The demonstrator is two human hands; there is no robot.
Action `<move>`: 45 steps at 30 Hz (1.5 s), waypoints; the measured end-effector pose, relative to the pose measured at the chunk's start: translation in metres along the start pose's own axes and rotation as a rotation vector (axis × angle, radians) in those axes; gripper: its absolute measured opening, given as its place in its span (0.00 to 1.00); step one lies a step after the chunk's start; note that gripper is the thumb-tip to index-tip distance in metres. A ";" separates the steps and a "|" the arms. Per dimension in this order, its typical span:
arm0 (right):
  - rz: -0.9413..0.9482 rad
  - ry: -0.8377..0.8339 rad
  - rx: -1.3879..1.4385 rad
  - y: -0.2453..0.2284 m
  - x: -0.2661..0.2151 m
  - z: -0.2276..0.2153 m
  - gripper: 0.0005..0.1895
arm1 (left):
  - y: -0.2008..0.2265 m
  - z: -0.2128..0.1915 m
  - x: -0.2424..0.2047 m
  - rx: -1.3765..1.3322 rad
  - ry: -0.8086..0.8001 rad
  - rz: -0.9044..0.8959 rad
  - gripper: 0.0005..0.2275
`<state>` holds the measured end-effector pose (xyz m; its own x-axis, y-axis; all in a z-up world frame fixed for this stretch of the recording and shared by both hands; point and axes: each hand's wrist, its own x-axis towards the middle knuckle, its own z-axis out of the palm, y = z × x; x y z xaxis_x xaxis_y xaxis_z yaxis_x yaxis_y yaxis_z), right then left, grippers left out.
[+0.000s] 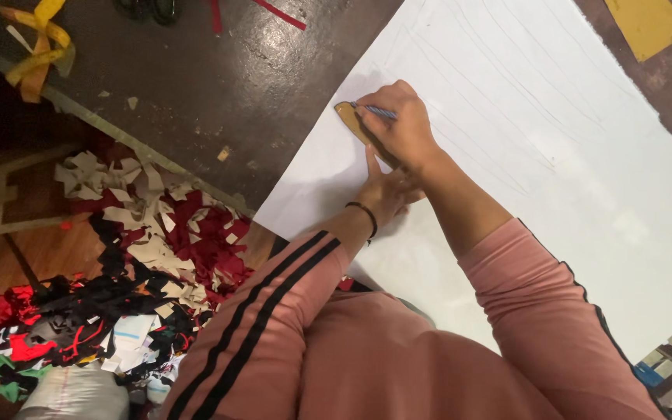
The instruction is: The person uses a curved wooden ruler and a pen to draw a series of parallel curved lines on a large white sheet of paper. They repeatedly reposition the ruler to create a consistent pattern across the surface.
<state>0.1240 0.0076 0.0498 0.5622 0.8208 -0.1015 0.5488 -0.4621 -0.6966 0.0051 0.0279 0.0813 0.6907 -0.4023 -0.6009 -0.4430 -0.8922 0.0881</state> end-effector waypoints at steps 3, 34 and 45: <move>-0.076 0.036 -0.014 0.019 -0.015 -0.001 0.06 | 0.004 0.008 0.006 -0.108 0.045 -0.012 0.24; 0.693 0.288 0.017 0.100 -0.234 -0.044 0.05 | 0.016 0.039 0.035 -0.183 0.316 -0.038 0.24; 0.744 0.620 0.121 0.122 -0.302 -0.051 0.04 | 0.020 0.041 0.038 -0.104 0.259 -0.057 0.24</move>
<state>0.0530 -0.3142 0.0317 0.9841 -0.0054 -0.1775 -0.1262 -0.7244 -0.6777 -0.0008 0.0035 0.0277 0.8415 -0.3782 -0.3859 -0.3478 -0.9257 0.1489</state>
